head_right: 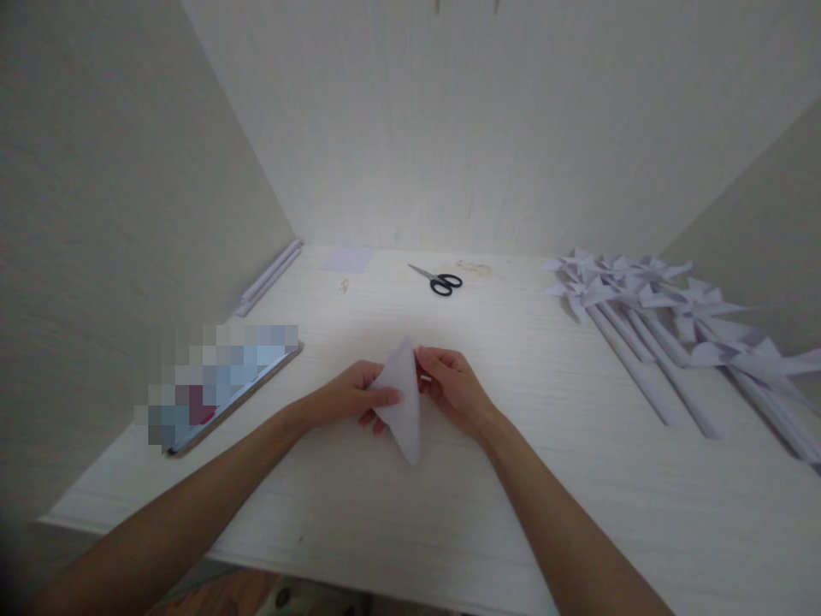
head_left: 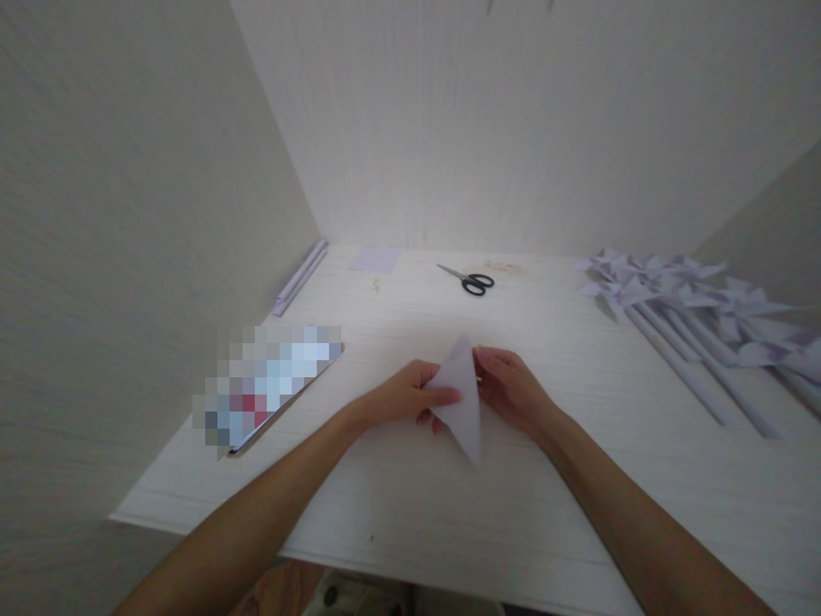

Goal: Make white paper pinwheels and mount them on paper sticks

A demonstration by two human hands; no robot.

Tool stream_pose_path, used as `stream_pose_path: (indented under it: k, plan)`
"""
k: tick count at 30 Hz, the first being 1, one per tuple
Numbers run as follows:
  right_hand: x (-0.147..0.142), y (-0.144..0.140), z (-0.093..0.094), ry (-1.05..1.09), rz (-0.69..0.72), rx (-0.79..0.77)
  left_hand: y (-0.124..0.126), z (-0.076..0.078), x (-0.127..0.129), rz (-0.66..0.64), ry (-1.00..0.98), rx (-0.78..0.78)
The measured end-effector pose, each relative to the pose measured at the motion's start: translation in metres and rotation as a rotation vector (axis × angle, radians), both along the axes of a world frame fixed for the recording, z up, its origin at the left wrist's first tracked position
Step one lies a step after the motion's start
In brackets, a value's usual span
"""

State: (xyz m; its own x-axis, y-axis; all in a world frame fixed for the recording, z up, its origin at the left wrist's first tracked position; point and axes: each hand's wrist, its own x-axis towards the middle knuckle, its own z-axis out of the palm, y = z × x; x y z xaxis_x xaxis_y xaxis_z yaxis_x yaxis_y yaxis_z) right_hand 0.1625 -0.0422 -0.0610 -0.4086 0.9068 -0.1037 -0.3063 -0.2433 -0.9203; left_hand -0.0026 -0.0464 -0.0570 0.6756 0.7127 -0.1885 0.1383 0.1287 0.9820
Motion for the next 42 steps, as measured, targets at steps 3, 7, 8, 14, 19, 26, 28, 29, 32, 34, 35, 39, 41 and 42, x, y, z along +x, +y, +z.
stream_pose_path:
  k: [3,7,8,14,19,26,28,29,32,34,35,39,41,42]
  plan:
    - [0.002,-0.001,0.001,0.003,0.048,-0.025,-0.001,0.001,-0.001,-0.027,0.018,-0.009]
    - [0.004,0.000,0.000,0.032,0.090,-0.065,-0.001,0.001,-0.001,-0.042,0.011,-0.014]
    - [0.004,0.000,-0.001,0.045,0.097,-0.080,-0.001,0.001,-0.001,-0.048,0.004,-0.022]
    - [0.001,-0.001,0.000,0.080,0.077,-0.128,-0.002,0.000,0.000,-0.094,-0.032,-0.051]
    - [-0.001,-0.002,0.000,0.064,0.016,-0.134,-0.003,0.001,0.001,-0.101,0.003,-0.025]
    - [-0.004,-0.003,-0.002,-0.011,-0.102,-0.106,-0.006,0.002,0.007,0.007,0.006,0.014]
    - [-0.005,-0.003,-0.002,-0.035,-0.124,-0.077,-0.007,0.000,0.008,0.007,0.007,-0.033]
    - [-0.006,-0.004,-0.002,-0.051,-0.134,-0.056,-0.008,0.000,0.009,0.003,0.007,-0.048]
    - [-0.007,-0.005,0.001,-0.106,-0.181,0.013,-0.009,-0.001,0.009,0.001,0.018,-0.049]
    - [-0.008,-0.006,0.003,-0.125,-0.224,0.026,-0.010,-0.001,0.009,0.002,0.024,-0.045]
    - [-0.008,-0.006,0.003,-0.133,-0.242,0.030,-0.010,-0.001,0.009,0.004,0.028,-0.042]
    - [-0.009,-0.007,0.003,-0.155,-0.269,0.074,-0.011,0.001,0.010,0.012,0.041,-0.031]
    - [-0.009,-0.007,0.002,-0.146,-0.267,0.095,-0.012,0.001,0.010,0.014,0.048,-0.027]
    - [-0.009,-0.007,0.001,-0.140,-0.265,0.101,-0.012,0.001,0.010,0.015,0.057,-0.024]
